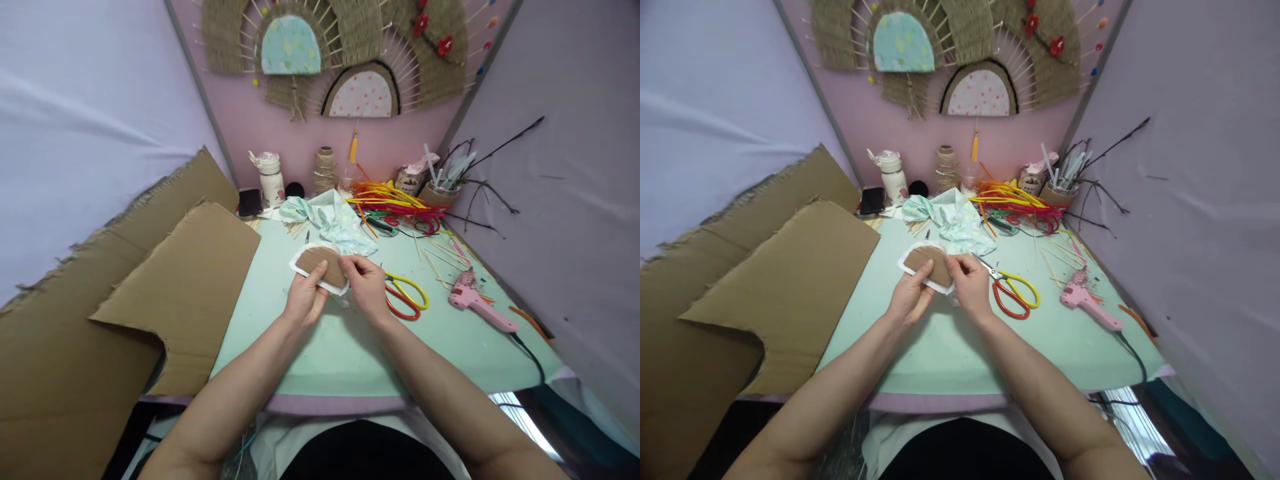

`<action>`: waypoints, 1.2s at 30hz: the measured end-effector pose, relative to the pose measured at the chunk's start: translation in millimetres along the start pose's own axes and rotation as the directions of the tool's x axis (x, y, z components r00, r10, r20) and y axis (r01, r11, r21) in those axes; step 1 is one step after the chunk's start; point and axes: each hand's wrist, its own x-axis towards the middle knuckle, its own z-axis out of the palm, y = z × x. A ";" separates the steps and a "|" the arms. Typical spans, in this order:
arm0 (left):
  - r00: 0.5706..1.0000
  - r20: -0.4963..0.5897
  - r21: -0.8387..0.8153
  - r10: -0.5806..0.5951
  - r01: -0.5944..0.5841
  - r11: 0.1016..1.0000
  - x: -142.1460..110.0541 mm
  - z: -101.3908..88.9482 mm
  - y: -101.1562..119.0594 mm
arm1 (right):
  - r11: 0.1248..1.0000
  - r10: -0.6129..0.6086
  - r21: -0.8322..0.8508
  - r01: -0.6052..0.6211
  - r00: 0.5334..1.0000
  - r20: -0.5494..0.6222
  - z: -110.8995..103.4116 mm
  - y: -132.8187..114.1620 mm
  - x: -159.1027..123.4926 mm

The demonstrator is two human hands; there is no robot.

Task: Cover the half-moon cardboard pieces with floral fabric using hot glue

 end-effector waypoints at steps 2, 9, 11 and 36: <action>1.000 -0.005 0.007 0.012 -0.012 1.000 -0.7 0.1 -1.5 | 0.999 -0.022 -0.031 0.022 1.000 -0.017 0.3 -1.9 -0.7; 1.000 -0.005 0.019 0.030 -0.030 0.999 1.0 -1.2 -1.6 | 0.999 -0.001 -0.053 0.004 0.998 0.057 -2.0 3.0 1.2; 0.999 -0.010 0.018 0.032 -0.032 0.999 2.5 -2.3 -0.4 | 0.999 0.014 -0.049 -0.009 0.994 0.110 -4.4 5.4 2.5; 0.962 -0.273 0.527 0.002 0.148 0.837 -69.3 -64.0 53.1 | 0.715 0.016 -0.579 0.393 0.818 0.575 -47.8 -5.7 -7.1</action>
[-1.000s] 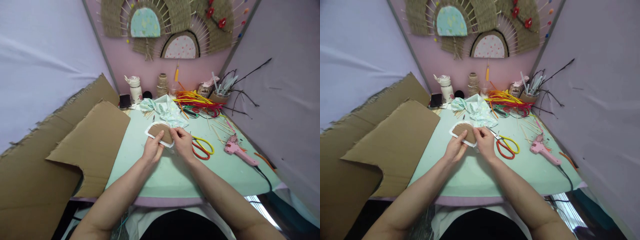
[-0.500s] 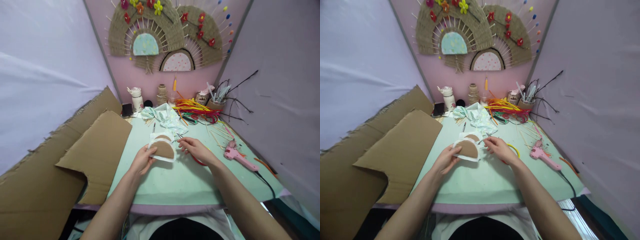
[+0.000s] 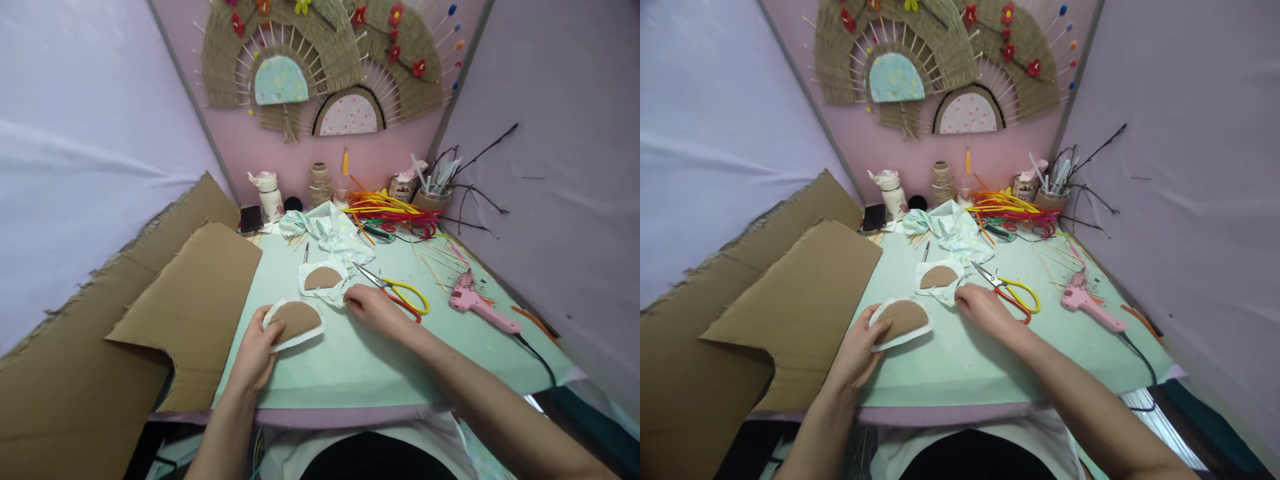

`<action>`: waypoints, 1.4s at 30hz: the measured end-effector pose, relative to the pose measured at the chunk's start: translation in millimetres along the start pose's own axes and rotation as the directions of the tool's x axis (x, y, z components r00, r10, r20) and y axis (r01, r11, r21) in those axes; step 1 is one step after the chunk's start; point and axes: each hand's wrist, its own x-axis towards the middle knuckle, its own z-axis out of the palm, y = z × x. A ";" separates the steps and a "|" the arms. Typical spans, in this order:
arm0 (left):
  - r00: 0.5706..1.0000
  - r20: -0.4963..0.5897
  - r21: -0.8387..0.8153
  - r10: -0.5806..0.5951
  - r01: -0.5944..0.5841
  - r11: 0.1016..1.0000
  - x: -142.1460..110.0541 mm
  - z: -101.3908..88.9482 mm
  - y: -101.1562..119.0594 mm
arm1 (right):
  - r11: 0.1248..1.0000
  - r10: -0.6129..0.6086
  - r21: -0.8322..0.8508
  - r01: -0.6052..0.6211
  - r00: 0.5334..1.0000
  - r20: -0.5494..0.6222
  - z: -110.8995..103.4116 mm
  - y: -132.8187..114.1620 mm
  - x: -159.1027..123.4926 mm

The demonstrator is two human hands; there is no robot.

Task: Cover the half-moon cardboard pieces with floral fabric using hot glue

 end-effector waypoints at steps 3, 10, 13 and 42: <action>1.000 0.016 0.037 0.002 -0.002 0.999 5.2 2.1 5.1 | 0.997 0.073 0.031 -0.068 0.977 -0.198 -39.7 21.1 10.7; 0.992 -0.017 0.109 0.127 -0.125 0.986 33.6 -4.5 21.2 | 0.937 0.277 0.010 -0.350 0.724 -0.631 -100.1 98.8 46.4; 0.982 -0.049 0.242 0.182 -0.165 0.956 47.5 -12.4 21.7 | 0.903 0.294 -0.084 -0.422 0.747 -0.596 -97.3 117.3 44.6; 0.832 0.489 -0.283 -0.264 0.437 0.854 -7.0 89.5 -29.1 | 0.766 0.442 0.589 -0.257 0.876 -0.192 2.1 2.5 36.4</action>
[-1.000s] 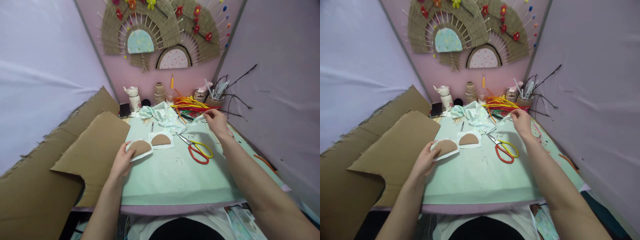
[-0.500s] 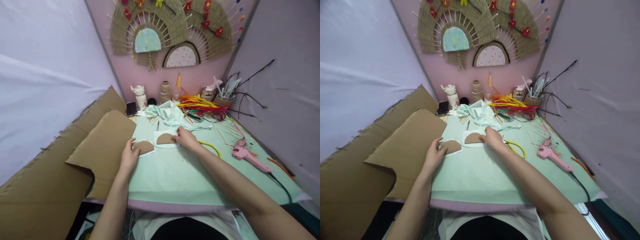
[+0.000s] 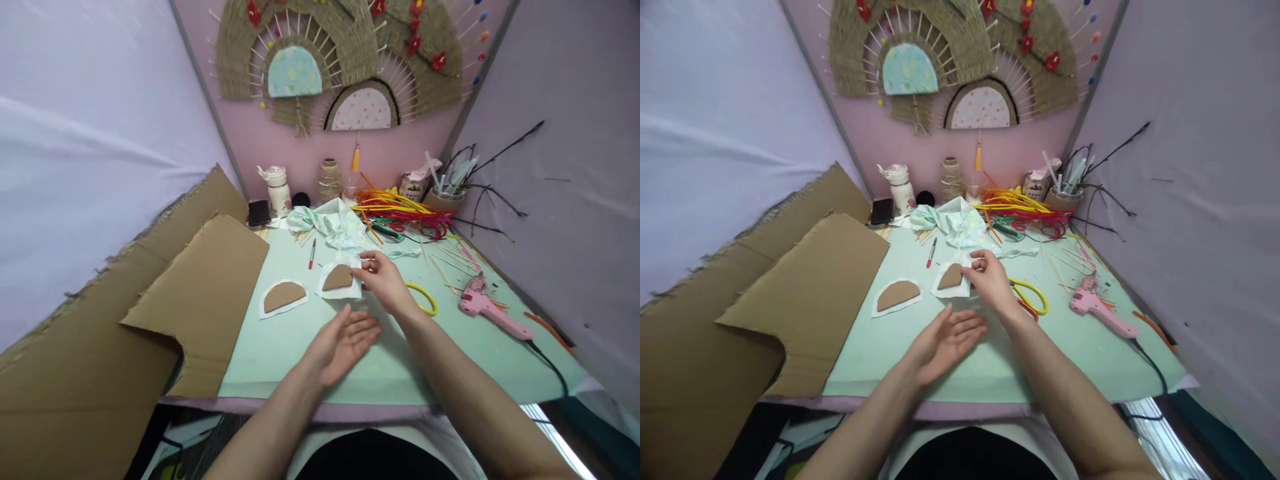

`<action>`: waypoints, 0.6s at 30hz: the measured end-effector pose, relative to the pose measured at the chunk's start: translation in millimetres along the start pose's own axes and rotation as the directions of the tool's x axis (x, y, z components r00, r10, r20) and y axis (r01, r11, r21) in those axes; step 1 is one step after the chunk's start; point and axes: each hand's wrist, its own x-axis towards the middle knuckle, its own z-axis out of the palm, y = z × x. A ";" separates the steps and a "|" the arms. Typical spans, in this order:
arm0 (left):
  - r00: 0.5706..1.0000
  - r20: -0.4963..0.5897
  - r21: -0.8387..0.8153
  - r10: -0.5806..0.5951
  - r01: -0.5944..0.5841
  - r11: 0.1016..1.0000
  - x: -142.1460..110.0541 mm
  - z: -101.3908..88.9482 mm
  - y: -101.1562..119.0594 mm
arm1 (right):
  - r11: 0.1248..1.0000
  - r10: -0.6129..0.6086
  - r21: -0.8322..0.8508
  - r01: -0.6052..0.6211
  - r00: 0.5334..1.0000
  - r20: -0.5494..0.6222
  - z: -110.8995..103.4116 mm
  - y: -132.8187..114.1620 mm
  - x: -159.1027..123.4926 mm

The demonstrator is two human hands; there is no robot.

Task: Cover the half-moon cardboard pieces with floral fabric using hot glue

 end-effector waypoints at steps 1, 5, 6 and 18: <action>1.000 0.008 -0.171 -0.027 0.028 0.985 8.8 7.1 -5.0 | 0.999 0.012 0.044 -0.012 1.000 0.001 -0.1 0.1 -8.0; 0.978 -0.182 -0.447 0.107 -0.179 0.877 37.5 19.1 -7.7 | 0.964 0.084 0.250 -0.087 0.996 0.024 -12.4 7.0 -41.5; 0.967 -0.219 -0.440 0.130 -0.217 0.871 40.0 19.5 -6.9 | 0.956 0.100 0.272 -0.109 0.994 0.047 -18.7 10.8 -48.0; 0.908 -0.206 -0.177 0.364 -0.400 0.899 20.7 13.7 52.8 | 0.499 0.079 -0.865 0.058 0.991 0.112 -82.0 38.5 -47.3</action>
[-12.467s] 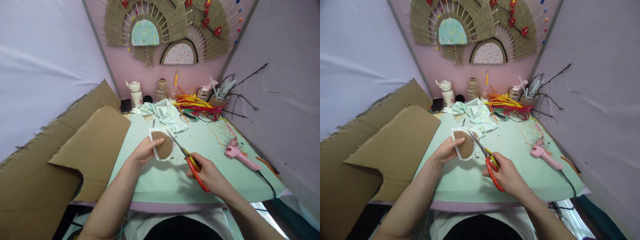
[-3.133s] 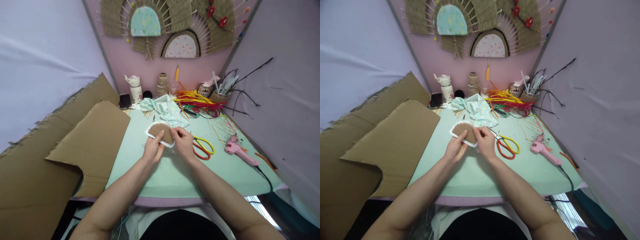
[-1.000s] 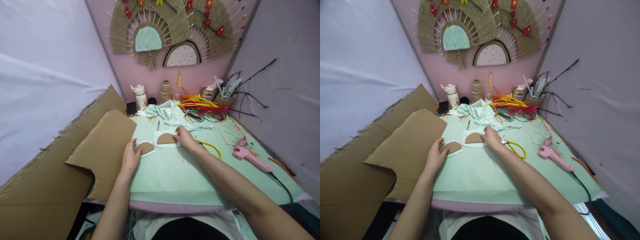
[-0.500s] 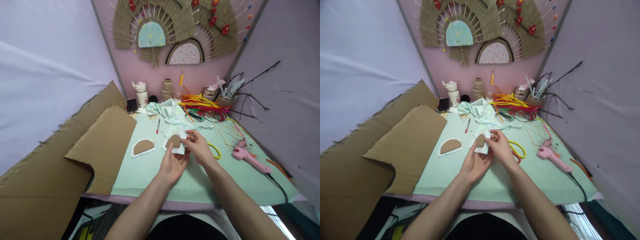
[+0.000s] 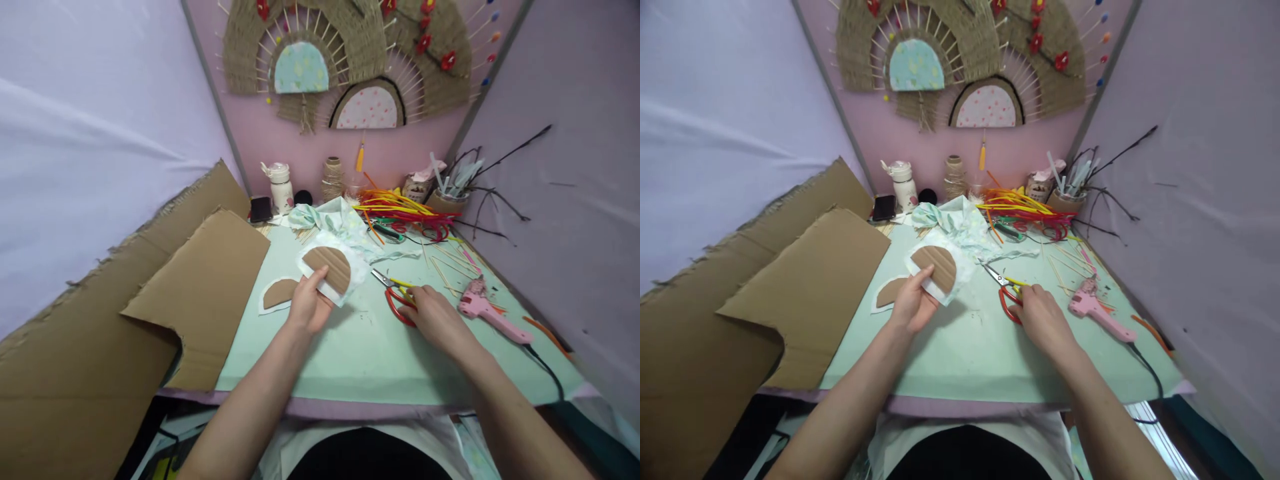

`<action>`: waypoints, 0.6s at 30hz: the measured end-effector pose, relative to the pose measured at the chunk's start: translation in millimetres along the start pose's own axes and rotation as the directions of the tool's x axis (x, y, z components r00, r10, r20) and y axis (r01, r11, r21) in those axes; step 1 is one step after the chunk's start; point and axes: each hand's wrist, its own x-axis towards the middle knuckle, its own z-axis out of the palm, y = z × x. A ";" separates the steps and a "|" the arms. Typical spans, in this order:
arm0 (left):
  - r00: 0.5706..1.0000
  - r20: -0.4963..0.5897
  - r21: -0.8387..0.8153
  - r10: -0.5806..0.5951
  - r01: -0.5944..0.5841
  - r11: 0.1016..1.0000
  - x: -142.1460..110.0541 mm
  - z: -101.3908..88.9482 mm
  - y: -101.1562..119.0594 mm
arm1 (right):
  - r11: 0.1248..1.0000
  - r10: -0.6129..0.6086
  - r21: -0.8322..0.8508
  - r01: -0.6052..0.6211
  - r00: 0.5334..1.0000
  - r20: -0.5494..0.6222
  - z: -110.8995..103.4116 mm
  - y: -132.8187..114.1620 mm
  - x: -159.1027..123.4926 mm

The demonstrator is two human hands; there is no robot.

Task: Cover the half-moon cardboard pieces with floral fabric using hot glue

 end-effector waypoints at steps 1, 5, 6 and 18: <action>0.999 0.002 -0.014 -0.036 0.036 0.999 4.1 -1.3 2.3 | 0.999 0.034 -0.009 -0.034 0.999 0.020 -1.6 -0.3 2.8; 0.992 0.007 -0.062 -0.127 0.127 0.990 13.0 -10.6 1.6 | 0.995 0.096 0.003 -0.097 0.986 0.134 -6.3 3.8 14.7; 0.992 0.013 -0.060 -0.122 0.123 0.991 13.4 -12.7 0.7 | 0.996 0.087 0.012 -0.090 0.984 0.158 -7.3 6.2 16.9; 0.998 0.003 -0.104 0.063 -0.062 0.993 14.6 -19.9 5.3 | 0.850 -0.002 0.506 -0.148 0.958 0.285 -23.9 17.0 -30.4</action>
